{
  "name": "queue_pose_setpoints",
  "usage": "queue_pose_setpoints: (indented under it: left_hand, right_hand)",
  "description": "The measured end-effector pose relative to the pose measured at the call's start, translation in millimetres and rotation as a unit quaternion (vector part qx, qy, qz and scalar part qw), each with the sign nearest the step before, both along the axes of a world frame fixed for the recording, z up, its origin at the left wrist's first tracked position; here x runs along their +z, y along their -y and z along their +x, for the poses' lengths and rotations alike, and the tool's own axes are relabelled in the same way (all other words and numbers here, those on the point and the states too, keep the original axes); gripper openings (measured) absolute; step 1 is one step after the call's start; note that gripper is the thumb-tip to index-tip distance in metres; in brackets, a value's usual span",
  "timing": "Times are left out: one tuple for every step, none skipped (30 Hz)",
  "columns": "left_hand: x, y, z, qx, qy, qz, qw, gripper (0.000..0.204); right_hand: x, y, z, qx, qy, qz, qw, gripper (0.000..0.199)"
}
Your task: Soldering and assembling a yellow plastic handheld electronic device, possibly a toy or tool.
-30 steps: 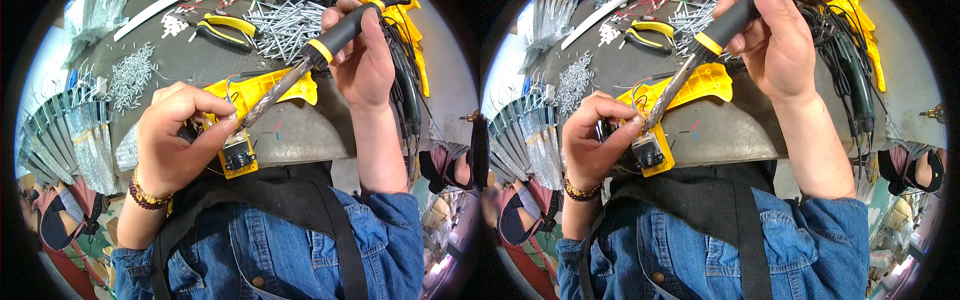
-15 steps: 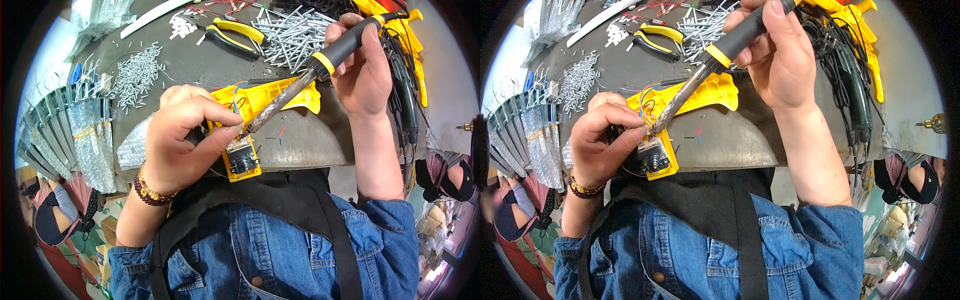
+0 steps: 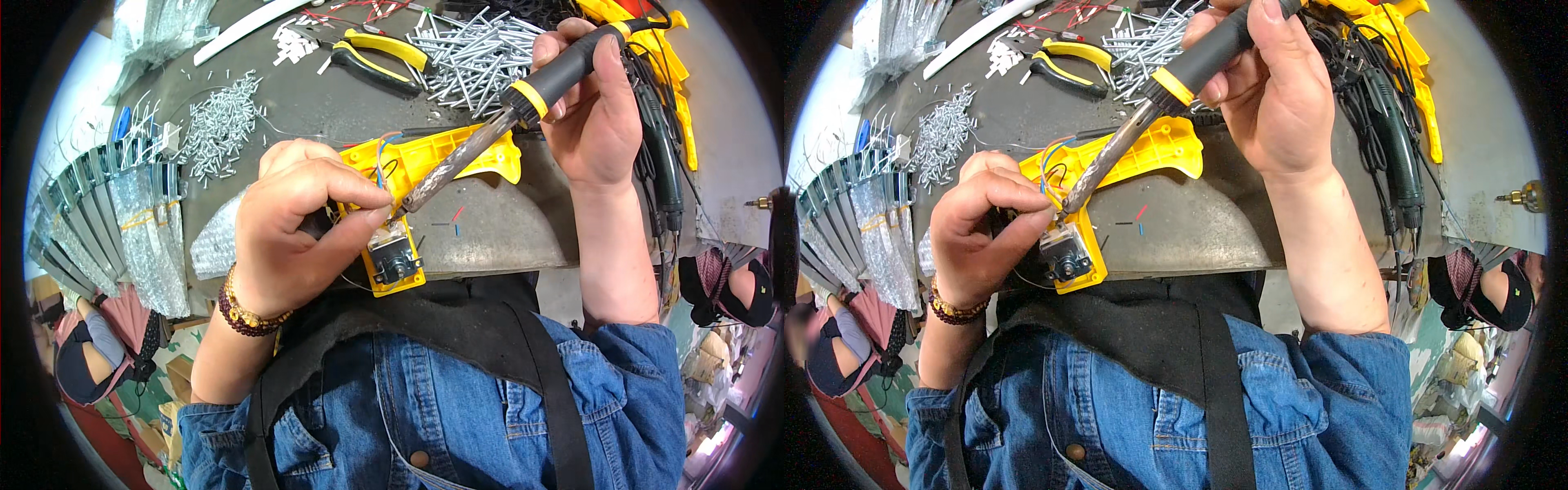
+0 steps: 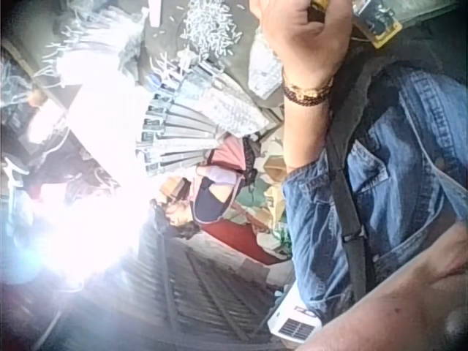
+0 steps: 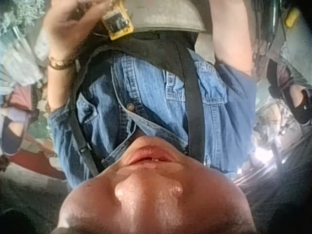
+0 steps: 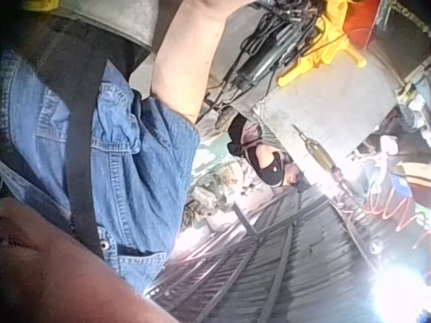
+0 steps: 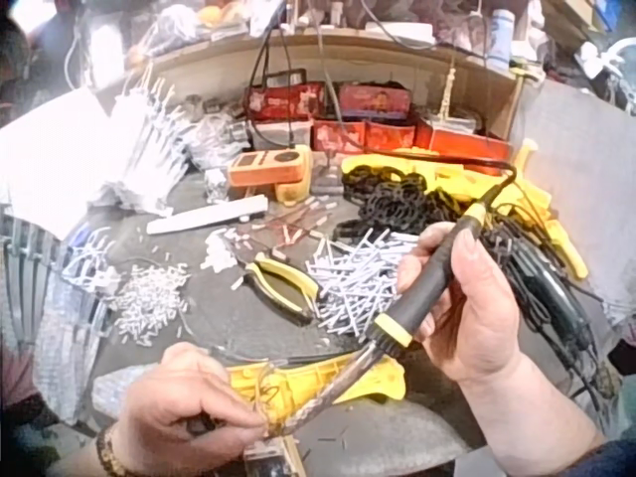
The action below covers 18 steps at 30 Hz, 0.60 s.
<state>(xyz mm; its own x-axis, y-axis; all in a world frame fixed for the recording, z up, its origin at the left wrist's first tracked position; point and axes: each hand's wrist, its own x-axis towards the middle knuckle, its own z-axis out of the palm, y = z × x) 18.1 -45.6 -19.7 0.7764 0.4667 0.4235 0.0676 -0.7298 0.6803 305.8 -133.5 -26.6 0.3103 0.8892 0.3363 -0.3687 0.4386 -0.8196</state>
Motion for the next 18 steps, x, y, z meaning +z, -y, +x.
queue_pose_setpoints:
  left_hand:
    - [-0.8, -0.2, 0.0, -0.002, 0.003, 0.002, 1.0, 0.02]
    - [-1.4, -0.3, 0.1, -0.005, 0.006, 0.004, 1.0, 0.02]
    - [-1.5, -0.4, 0.3, -0.005, 0.006, 0.003, 1.0, 0.02]
    - [-1.5, -0.5, 0.5, -0.005, 0.007, 0.005, 1.0, 0.02]
    - [-1.4, -0.5, 0.9, -0.004, 0.008, 0.007, 1.0, 0.02]
    - [-1.5, -0.6, 1.4, -0.003, 0.008, 0.007, 1.0, 0.02]
    - [-1.3, -1.0, 1.6, -0.003, 0.006, 0.007, 1.0, 0.02]
    - [-1.2, -1.4, 2.0, -0.003, 0.005, 0.007, 1.0, 0.02]
    - [-1.1, -1.9, 2.7, -0.002, 0.006, 0.007, 1.0, 0.02]
    - [0.3, -1.8, 3.2, -0.004, 0.007, 0.002, 1.0, 0.02]
    - [1.8, -1.7, 3.7, -0.007, 0.009, -0.004, 1.0, 0.02]
    - [2.3, -0.9, 4.0, -0.01, 0.014, -0.002, 1.0, 0.02]
    - [4.5, 1.1, 2.3, -0.007, 0.013, 0.021, 1.0, 0.02]
    - [4.6, -3.2, 6.0, -0.006, 0.02, 0.047, 0.999, 0.02]
    - [5.6, -1.6, 3.7, -0.008, 0.009, 0.03, 0.999, 0.018]
    - [7.5, -2.3, 4.0, -0.014, 0.007, 0.04, 0.999, 0.018]
    - [7.2, -2.6, 2.9, -0.019, 0.003, 0.05, 0.999, 0.017]
    - [5.2, -3.9, 3.6, -0.011, 0.013, 0.043, 0.999, 0.017]
  right_hand:
    - [0.4, 0.6, -0.3, 0.001, -0.004, -0.002, 1.0, 0.04]
    - [0.4, 0.6, 0.1, 0.0, -0.003, -0.002, 1.0, 0.04]
    - [0.2, 0.3, 0.8, 0.011, -0.01, -0.003, 1.0, 0.04]
    - [-0.1, -0.3, 1.5, 0.022, -0.018, -0.004, 1.0, 0.04]
    - [-1.3, -0.9, 2.4, 0.022, -0.018, -0.004, 1.0, 0.04]
    - [-3.1, -1.6, 3.5, 0.024, -0.022, -0.01, 0.999, 0.04]
    - [-3.9, -2.3, 4.0, 0.026, -0.026, -0.017, 0.999, 0.04]
    - [-3.1, -3.0, 3.2, 0.027, -0.026, -0.017, 0.999, 0.04]
    - [-1.7, -3.7, 1.3, 0.012, -0.025, -0.02, 0.999, 0.04]
    - [1.5, -2.3, -0.1, -0.005, -0.023, -0.023, 0.999, 0.04]
    - [4.3, -0.8, 1.0, -0.007, -0.02, -0.021, 1.0, 0.04]
    - [7.0, 1.2, 3.6, -0.001, -0.037, -0.004, 0.999, 0.039]
    - [12.4, 3.3, 5.4, 0.008, -0.052, 0.018, 0.998, 0.039]
    - [17.9, 4.1, 11.8, -0.042, -0.073, 0.049, 0.995, 0.035]
    - [29.3, 11.9, 13.2, -0.039, -0.082, 0.084, 0.992, 0.036]
    - [43.7, 14.8, 17.0, -0.128, -0.032, 0.105, 0.986, 0.035]
    - [56.5, 14.5, 21.3, -0.216, 0.014, 0.128, 0.968, 0.035]
    - [70.2, 8.8, 28.7, -0.253, 0.106, 0.149, 0.95, 0.032]
